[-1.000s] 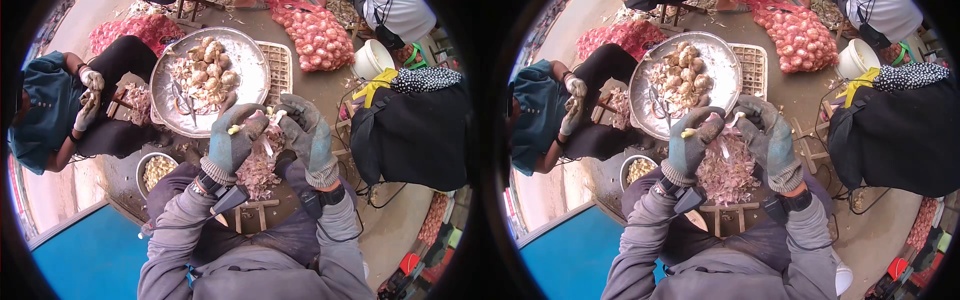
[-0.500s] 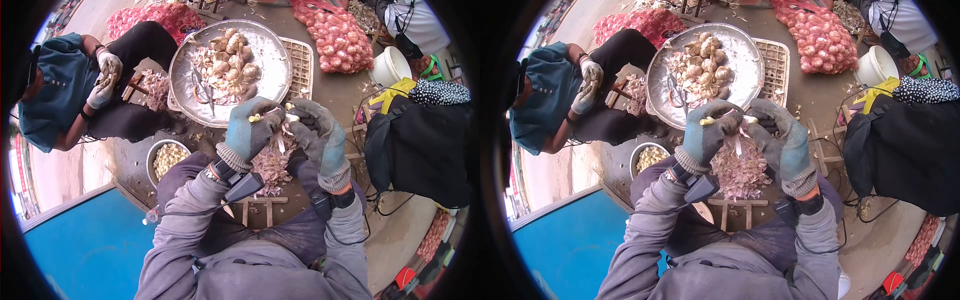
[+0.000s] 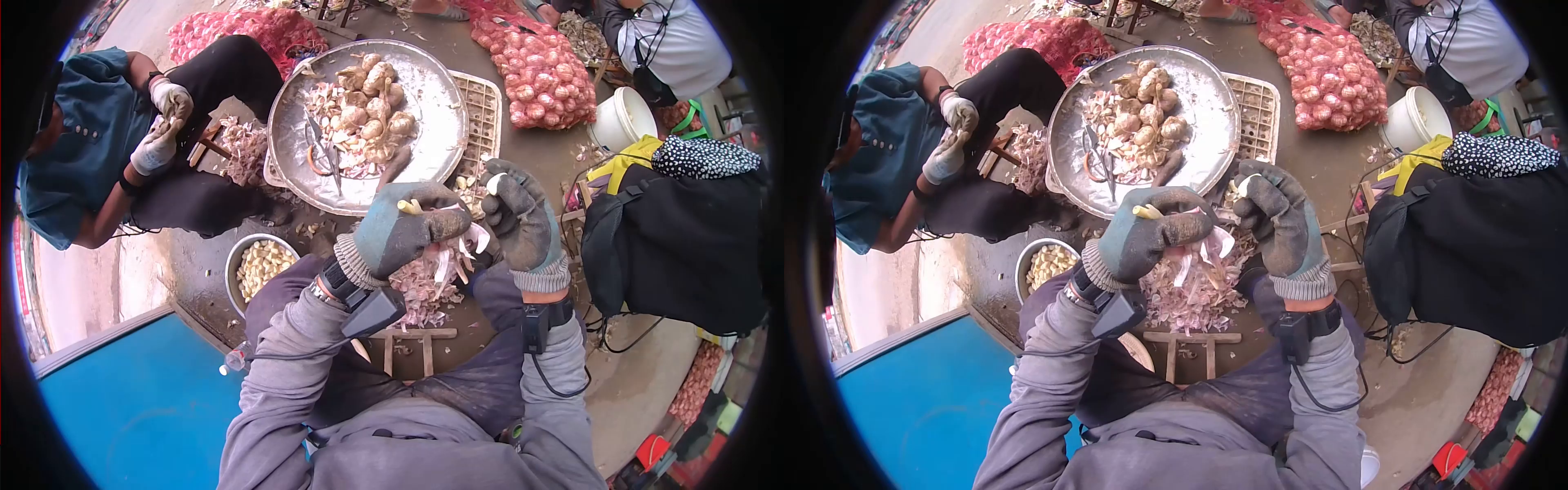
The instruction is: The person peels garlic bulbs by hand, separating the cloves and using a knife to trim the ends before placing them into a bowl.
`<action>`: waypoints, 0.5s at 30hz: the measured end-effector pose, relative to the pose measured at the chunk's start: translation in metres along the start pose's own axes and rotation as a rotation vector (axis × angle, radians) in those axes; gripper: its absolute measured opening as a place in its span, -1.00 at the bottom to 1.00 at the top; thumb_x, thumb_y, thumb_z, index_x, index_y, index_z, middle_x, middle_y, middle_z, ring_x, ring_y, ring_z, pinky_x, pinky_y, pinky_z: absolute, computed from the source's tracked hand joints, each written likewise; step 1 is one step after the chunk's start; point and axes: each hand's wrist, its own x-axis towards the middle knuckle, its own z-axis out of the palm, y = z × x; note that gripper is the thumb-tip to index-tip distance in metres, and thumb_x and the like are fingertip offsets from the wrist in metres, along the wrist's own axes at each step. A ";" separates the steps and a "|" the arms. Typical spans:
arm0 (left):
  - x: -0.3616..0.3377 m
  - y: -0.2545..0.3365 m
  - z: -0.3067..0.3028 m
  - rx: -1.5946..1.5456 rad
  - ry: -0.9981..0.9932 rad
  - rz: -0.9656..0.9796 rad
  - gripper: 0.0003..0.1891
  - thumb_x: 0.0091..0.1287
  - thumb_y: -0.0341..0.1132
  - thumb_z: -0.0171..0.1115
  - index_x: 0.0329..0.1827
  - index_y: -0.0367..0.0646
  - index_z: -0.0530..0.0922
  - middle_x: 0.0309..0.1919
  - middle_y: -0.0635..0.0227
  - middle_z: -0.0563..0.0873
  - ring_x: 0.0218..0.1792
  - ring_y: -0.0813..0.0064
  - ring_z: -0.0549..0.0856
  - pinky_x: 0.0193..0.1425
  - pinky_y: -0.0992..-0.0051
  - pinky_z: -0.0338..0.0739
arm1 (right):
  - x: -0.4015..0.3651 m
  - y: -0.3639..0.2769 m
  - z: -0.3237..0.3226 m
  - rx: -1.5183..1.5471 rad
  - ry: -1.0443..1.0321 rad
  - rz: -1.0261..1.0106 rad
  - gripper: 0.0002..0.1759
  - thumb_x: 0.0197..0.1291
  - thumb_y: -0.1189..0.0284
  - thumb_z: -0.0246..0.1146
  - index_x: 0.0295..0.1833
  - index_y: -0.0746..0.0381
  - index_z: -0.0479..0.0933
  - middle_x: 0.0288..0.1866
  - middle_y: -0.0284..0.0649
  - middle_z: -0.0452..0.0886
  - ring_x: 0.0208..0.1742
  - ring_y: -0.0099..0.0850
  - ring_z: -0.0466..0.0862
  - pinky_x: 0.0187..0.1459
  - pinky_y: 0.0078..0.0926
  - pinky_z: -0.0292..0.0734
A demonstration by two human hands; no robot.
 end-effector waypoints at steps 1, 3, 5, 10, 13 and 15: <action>-0.002 -0.003 -0.004 0.163 -0.136 0.061 -0.78 0.41 -0.28 0.39 -0.05 -0.24 0.74 -0.28 0.37 0.79 -0.29 0.62 0.72 -0.21 0.56 0.65 | 0.002 0.004 -0.002 -0.013 -0.001 0.001 -0.61 0.45 0.40 0.31 0.28 0.35 0.54 -0.08 -0.30 0.73 -0.27 -0.61 0.69 -0.28 -0.68 0.59; -0.002 -0.009 0.004 0.253 -0.307 0.333 -0.81 0.40 -0.31 0.40 -0.03 -0.18 0.74 -0.18 0.32 0.78 -0.20 0.57 0.75 -0.13 0.48 0.66 | 0.002 0.006 0.000 -0.016 -0.031 0.029 -0.62 0.45 0.40 0.31 0.27 0.34 0.55 -0.09 -0.29 0.73 -0.28 -0.61 0.69 -0.27 -0.67 0.60; 0.005 -0.022 0.011 0.548 -0.282 0.833 -0.81 0.38 -0.28 0.41 -0.02 -0.11 0.75 -0.11 0.27 0.76 -0.14 0.49 0.75 -0.08 0.39 0.65 | 0.000 0.001 0.015 -0.220 -0.078 0.121 -0.61 0.45 0.40 0.31 0.29 0.33 0.54 -0.12 -0.27 0.73 -0.25 -0.57 0.70 -0.23 -0.61 0.64; 0.009 -0.007 0.015 0.395 -0.134 0.864 -0.74 0.33 -0.21 0.45 0.01 -0.10 0.75 -0.05 0.26 0.78 -0.09 0.40 0.77 -0.07 0.36 0.66 | 0.023 0.046 0.051 -0.544 -0.141 0.253 -0.54 0.48 0.36 0.28 0.36 0.35 0.47 -0.03 -0.19 0.69 -0.12 -0.48 0.72 -0.12 -0.50 0.68; 0.003 0.004 0.015 0.098 -0.187 0.692 -0.66 0.29 -0.14 0.51 0.02 -0.13 0.75 -0.08 0.24 0.80 -0.13 0.42 0.78 -0.08 0.38 0.67 | 0.036 0.075 0.101 -0.811 -0.238 0.239 -0.52 0.43 0.40 0.32 0.37 0.35 0.48 -0.01 -0.21 0.71 -0.11 -0.51 0.70 -0.10 -0.56 0.63; 0.000 0.012 0.014 -0.122 -0.250 0.579 -0.61 0.27 -0.09 0.54 0.02 -0.16 0.75 -0.10 0.23 0.82 -0.16 0.43 0.79 -0.09 0.40 0.67 | 0.033 0.100 0.136 -0.612 -0.522 0.290 -0.50 0.44 0.41 0.34 0.40 0.36 0.47 0.06 -0.22 0.72 -0.06 -0.49 0.70 -0.08 -0.59 0.59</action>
